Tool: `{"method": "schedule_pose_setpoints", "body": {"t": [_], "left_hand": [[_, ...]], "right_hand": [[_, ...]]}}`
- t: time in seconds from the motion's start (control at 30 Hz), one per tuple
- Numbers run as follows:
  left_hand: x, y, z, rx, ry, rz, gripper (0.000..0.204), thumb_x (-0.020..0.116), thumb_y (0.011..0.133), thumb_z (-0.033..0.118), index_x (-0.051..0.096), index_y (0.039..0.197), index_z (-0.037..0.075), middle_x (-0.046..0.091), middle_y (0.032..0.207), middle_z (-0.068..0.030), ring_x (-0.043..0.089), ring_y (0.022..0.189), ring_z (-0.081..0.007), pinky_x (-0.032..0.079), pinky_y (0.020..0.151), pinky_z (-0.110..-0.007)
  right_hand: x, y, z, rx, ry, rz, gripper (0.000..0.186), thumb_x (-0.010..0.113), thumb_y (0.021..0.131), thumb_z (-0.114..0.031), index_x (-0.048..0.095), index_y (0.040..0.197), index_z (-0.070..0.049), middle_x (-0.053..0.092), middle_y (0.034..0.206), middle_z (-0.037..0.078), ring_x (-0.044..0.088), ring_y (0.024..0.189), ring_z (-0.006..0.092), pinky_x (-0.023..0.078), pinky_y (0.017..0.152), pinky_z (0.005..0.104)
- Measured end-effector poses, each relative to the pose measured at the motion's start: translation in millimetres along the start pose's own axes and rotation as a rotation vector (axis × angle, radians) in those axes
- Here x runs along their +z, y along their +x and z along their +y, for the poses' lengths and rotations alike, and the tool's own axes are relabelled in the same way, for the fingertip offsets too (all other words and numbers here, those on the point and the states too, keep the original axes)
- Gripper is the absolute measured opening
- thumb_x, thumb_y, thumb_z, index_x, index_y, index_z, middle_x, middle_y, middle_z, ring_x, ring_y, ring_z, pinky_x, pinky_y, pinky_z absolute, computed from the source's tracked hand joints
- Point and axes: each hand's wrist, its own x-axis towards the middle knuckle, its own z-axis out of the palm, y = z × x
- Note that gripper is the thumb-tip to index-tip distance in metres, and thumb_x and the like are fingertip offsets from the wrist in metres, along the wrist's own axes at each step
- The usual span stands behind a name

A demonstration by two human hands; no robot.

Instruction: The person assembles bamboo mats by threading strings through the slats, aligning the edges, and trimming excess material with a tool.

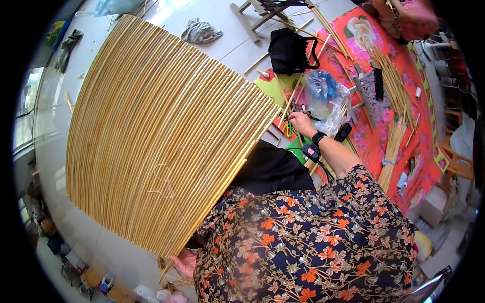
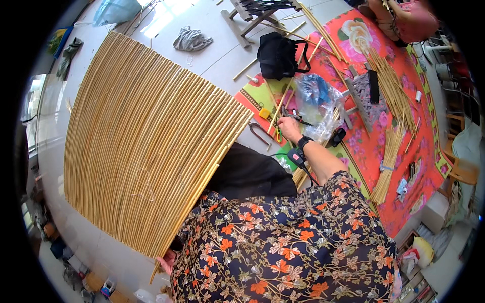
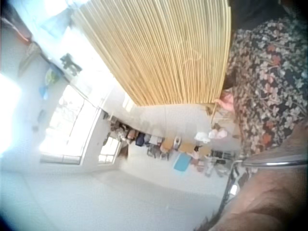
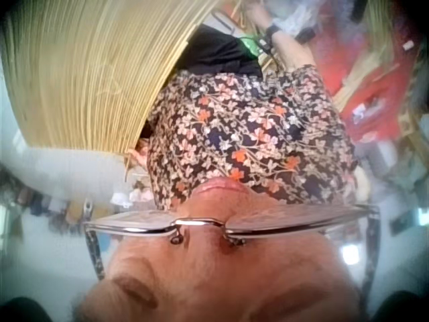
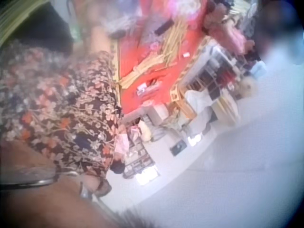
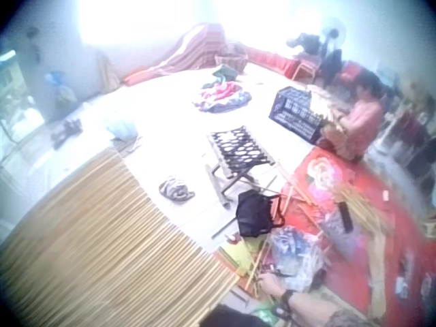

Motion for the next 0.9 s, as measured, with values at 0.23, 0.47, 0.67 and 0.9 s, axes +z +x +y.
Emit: {"method": "schedule_pose_setpoints", "body": {"t": [0.23, 0.47, 0.67, 0.9], "left_hand": [[45.7, -41.4, 11.7, 0.002, -0.035, -0.222, 0.054, 0.063, 0.105, 0.023, 0.046, 0.153, 0.005, 0.055, 0.15, -0.0165, 0.052, 0.139, -0.0284, 0.041, 0.122, -0.042], [50.2, -51.6, 20.3, -0.003, -0.006, -0.032, 0.044, 0.064, 0.104, 0.022, 0.055, 0.142, 0.001, 0.062, 0.142, -0.0137, 0.059, 0.13, -0.0248, 0.048, 0.116, -0.04], [33.5, -56.5, 3.1, -0.016, -0.148, 0.078, 0.034, 0.07, 0.1, 0.017, 0.064, 0.132, 0.007, 0.068, 0.132, -0.0097, 0.063, 0.122, -0.0244, 0.05, 0.113, -0.044], [21.3, -14.6, -42.3, 0.034, -0.148, -0.044, 0.029, 0.066, 0.102, 0.014, 0.06, 0.13, 0.01, 0.069, 0.128, -0.0108, 0.069, 0.117, -0.0266, 0.059, 0.101, -0.048]], "right_hand": [[34.2, 55.2, -58.7, -0.384, -0.283, 0.103, 0.038, 0.06, 0.095, -0.029, 0.06, 0.129, -0.014, 0.064, 0.118, 0.015, 0.062, 0.116, 0.0335, 0.05, 0.098, 0.0472], [50.7, 93.2, -59.9, -0.383, -0.343, 0.031, 0.035, 0.06, 0.096, -0.023, 0.063, 0.128, -0.009, 0.066, 0.119, 0.012, 0.063, 0.112, 0.0264, 0.051, 0.096, 0.0396], [-13.2, 125.1, -47.9, -0.275, -0.004, 0.016, 0.033, 0.06, 0.098, -0.017, 0.065, 0.128, -0.004, 0.068, 0.12, 0.009, 0.064, 0.109, 0.0203, 0.052, 0.094, 0.033], [-223.9, 162.1, -113.4, -0.296, 1.091, -0.526, 0.038, 0.058, 0.102, -0.018, 0.061, 0.134, 0.002, 0.067, 0.129, 0.01, 0.065, 0.109, 0.0159, 0.052, 0.092, 0.0277]]}}
